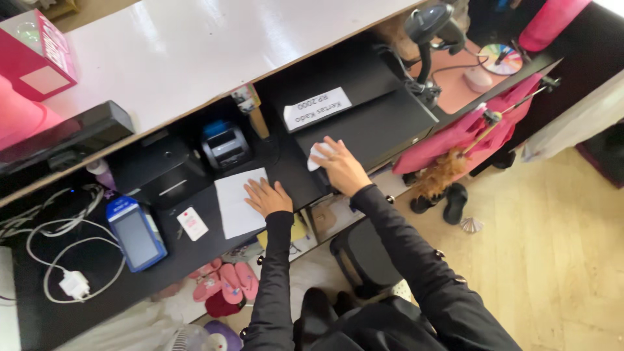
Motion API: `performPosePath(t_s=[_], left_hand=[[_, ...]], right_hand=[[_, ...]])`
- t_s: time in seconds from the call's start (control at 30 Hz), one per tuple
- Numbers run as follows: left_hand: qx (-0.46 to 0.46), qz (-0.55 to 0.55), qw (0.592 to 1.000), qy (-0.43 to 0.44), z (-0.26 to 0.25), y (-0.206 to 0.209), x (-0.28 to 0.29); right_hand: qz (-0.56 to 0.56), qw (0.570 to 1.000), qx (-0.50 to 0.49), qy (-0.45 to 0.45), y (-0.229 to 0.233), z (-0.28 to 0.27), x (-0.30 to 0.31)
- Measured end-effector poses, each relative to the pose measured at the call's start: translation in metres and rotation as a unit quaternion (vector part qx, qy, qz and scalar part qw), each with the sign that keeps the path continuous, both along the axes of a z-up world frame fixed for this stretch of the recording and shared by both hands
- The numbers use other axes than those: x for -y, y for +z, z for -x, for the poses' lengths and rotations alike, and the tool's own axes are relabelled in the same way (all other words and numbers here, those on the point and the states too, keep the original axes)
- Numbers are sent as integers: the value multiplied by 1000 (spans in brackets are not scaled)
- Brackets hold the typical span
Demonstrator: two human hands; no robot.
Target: The person moves a coat rack and a stool, then wipes a power strip, a black box, and a countertop with a white cloth. They also handle a water bottle and a stapler on the counter.
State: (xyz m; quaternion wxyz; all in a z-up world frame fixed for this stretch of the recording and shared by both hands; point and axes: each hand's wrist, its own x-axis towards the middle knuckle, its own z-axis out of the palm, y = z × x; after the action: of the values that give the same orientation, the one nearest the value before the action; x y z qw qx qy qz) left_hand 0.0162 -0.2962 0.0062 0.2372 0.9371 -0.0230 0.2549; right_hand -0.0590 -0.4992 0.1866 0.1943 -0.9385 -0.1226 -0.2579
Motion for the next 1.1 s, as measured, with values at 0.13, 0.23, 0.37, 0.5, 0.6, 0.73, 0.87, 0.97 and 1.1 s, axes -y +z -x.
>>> performPosePath(t_s=[0.13,0.23,0.37,0.5,0.6,0.73,0.87,0.97,1.1], left_hand=[[88,116,987,-72,15,12,58],[111,209,966,-108,38,12,115],[15,340,940,-24,40,12,152],[-46,339,940,19,43,7,147],[-75,338,938,29,46,7,144],[-39,342,939,12,56,6,143],[-26,358,933,15,50,18,144],[-69,347,935,25,33,29,141],[-118,363,924,10,-6,38,128]], right_hand=[[66,998,5,-17,-15,-4,59],[45,990,-82,-102,-25,2,146],[107,967,-53,-223,-27,-13,237],[180,961,-85,-193,-32,-34,196],[35,995,-86,20,-25,-23,105],[79,985,48,147,-10,-15,73],[90,987,-122,62,-18,-25,156],[92,993,-60,-53,-33,-31,245],[93,979,28,-177,-50,-46,270]])
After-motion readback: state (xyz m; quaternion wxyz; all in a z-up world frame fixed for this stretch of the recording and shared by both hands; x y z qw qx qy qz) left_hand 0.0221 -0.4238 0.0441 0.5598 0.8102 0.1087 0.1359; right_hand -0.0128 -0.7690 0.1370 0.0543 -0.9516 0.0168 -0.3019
